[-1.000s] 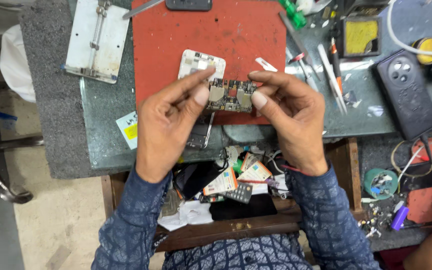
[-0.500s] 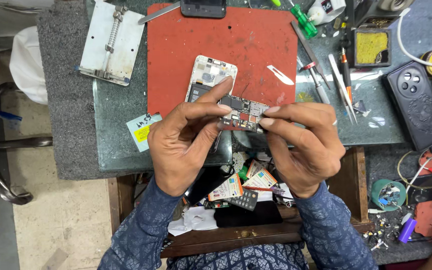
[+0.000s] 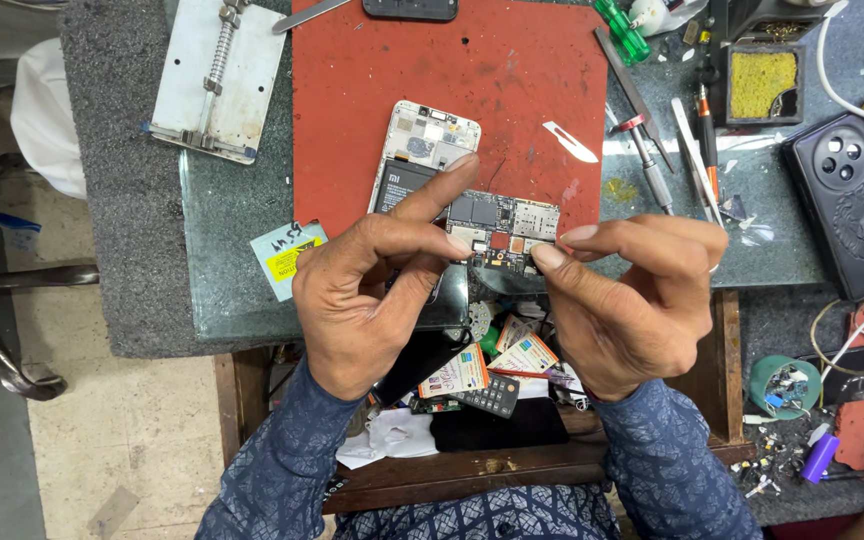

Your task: The person disassembles a smartphone, removes the motherboard, and uses a metal prying tool to separate the screen from the frame. They then reassemble the phone by reconnecting internal components and placing the back cover.

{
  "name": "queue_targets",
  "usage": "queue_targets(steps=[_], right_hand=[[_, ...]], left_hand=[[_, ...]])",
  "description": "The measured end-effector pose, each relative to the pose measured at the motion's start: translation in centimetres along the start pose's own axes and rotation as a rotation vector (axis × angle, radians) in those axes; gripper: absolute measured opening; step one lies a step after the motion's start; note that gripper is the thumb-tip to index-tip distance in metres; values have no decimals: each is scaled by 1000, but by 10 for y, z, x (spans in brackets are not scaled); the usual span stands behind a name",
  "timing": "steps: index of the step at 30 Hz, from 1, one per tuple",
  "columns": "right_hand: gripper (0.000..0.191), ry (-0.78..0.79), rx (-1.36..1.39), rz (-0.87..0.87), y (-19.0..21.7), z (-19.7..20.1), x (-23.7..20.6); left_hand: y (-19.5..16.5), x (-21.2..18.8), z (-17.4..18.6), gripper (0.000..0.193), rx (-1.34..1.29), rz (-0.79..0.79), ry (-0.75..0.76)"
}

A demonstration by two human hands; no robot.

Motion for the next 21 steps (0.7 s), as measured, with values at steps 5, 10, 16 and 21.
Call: queue_targets(steps=[5, 10, 16, 21], right_hand=[[31, 8, -15, 8, 1, 1, 0], [27, 35, -38, 27, 1, 3, 0], [27, 52, -47, 29, 3, 3, -1], [30, 90, -103, 35, 5, 4, -2]], left_hand=[[1, 1, 0, 20, 24, 34, -15], [-2, 3, -1, 27, -84, -11, 4], [-1, 1, -1, 23, -55, -27, 27], [-1, 0, 0, 22, -126, -50, 49]])
Point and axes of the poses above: each hand's wrist, its own x-axis towards the middle knuckle, its own z-axis out of the back of the hand, y = z × x, the point moved 4 cm from there along x, towards the middle knuckle, and after that the axes turned 8 degrees about x, right-handed, at the moved point
